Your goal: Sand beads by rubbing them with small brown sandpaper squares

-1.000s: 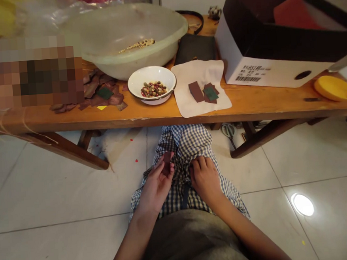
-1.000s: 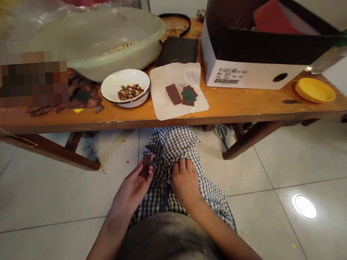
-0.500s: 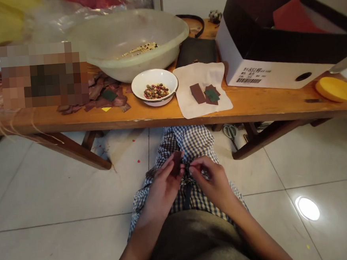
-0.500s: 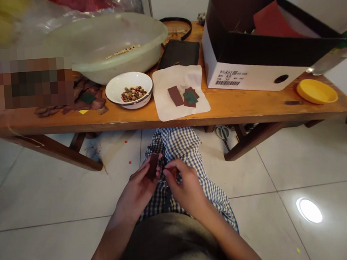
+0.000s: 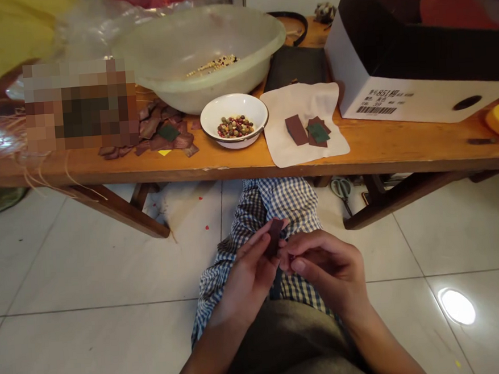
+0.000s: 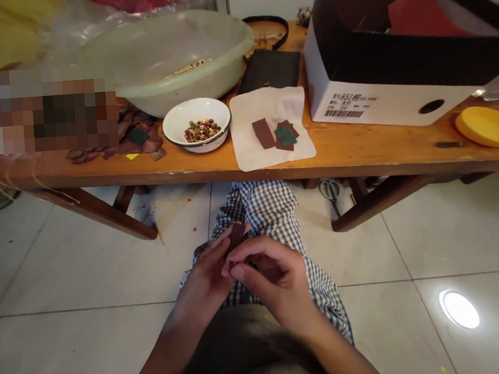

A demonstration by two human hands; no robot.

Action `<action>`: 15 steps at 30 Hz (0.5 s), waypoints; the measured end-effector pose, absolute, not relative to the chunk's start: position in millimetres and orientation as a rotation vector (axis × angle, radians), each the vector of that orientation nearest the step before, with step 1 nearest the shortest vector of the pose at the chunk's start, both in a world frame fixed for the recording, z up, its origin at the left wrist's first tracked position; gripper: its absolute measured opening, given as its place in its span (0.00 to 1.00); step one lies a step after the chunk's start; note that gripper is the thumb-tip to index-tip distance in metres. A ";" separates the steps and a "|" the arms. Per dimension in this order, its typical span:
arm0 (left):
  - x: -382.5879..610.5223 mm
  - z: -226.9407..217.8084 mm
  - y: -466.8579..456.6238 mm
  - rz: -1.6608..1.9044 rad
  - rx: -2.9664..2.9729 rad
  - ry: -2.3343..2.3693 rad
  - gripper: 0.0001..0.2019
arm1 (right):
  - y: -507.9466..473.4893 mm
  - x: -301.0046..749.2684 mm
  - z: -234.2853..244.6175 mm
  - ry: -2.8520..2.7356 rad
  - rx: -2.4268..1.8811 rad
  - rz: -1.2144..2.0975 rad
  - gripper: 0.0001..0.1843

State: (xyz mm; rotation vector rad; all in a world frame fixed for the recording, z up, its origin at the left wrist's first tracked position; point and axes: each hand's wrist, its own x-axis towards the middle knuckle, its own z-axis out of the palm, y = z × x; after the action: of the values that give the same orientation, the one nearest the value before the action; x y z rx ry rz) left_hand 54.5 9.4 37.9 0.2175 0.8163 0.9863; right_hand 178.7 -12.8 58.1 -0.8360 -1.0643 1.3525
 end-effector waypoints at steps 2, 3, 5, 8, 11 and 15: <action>53.7 39.3 8.8 0.968 0.227 0.830 0.10 | -12.7 178.1 57.7 -1.050 -0.801 1.359 0.12; 53.2 39.7 8.6 0.961 0.227 0.839 0.10 | -12.4 177.9 57.2 -1.038 -0.787 1.363 0.12; 52.2 39.7 8.4 0.960 0.212 0.857 0.10 | -11.5 177.5 55.6 -1.007 -0.761 1.374 0.10; 51.1 38.6 8.1 0.971 0.181 0.854 0.10 | -10.2 177.0 53.2 -0.974 -0.727 1.392 0.09; 50.4 38.7 7.2 0.976 0.184 0.821 0.11 | -9.4 176.1 52.3 -0.951 -0.722 1.411 0.11; 50.0 41.1 6.4 0.988 0.210 0.797 0.11 | -8.4 174.6 52.2 -0.927 -0.722 1.418 0.09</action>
State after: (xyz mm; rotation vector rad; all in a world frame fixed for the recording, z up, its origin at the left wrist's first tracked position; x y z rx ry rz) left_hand 50.0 6.4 41.1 0.2101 0.7971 0.9883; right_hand 174.6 -8.4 52.2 -0.7220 -0.9275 1.4183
